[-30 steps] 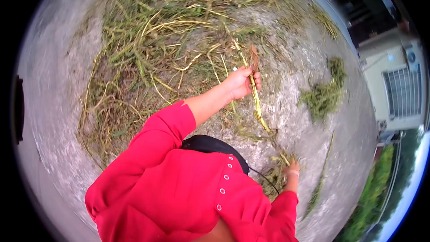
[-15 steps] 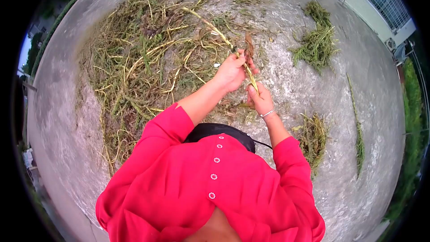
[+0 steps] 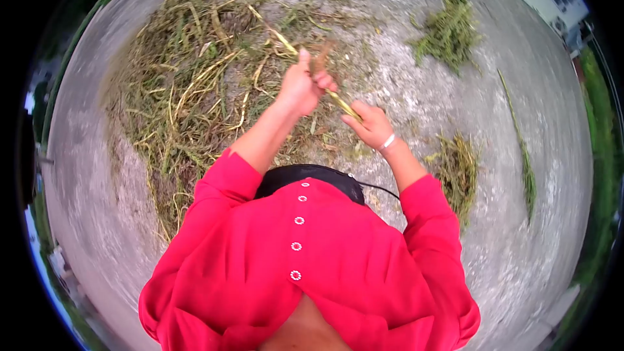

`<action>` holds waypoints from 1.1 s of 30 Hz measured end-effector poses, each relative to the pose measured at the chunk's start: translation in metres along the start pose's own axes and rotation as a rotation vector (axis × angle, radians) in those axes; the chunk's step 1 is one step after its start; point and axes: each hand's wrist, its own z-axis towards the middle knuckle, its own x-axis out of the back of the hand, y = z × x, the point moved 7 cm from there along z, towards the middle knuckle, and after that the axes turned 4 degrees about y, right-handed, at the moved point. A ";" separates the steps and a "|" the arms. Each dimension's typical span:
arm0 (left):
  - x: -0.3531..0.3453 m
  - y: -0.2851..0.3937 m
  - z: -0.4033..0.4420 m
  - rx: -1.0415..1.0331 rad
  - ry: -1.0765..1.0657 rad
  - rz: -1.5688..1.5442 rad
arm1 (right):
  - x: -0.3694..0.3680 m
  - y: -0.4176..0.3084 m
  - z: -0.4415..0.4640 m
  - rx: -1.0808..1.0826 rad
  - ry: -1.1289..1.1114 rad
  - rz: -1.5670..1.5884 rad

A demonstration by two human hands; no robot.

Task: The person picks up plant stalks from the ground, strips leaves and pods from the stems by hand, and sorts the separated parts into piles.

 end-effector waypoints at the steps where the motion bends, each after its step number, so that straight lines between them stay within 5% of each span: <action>1: 0.006 0.000 0.002 0.014 -0.015 0.125 | 0.004 -0.009 0.005 0.079 -0.049 -0.105; 5: 0.027 -0.019 -0.004 0.178 -0.023 0.658 | 0.006 -0.022 0.014 0.341 -0.318 -0.411; 8: 0.028 -0.029 0.003 0.099 -0.152 0.901 | 0.011 -0.022 0.019 0.396 -0.444 -0.454; 15: 0.018 -0.032 0.002 0.142 -0.142 0.536 | 0.016 0.003 0.002 0.123 -0.542 -0.595; 19: 0.024 -0.039 0.018 0.182 0.000 0.054 | 0.020 0.012 -0.027 -0.003 -0.339 -0.586; 23: 0.025 -0.072 0.012 0.388 0.020 0.512 | 0.018 -0.005 -0.040 0.244 -0.232 -0.389; 26: 0.018 -0.089 -0.002 0.510 -0.229 0.671 | 0.018 -0.007 -0.050 0.350 -0.277 -0.306; 31: -0.011 -0.078 -0.014 0.483 -0.302 0.920 | 0.029 -0.007 -0.059 0.350 -0.231 -0.348; 33: -0.002 -0.067 -0.028 0.446 -0.573 1.623 | 0.070 0.050 -0.066 -0.348 -0.311 -0.254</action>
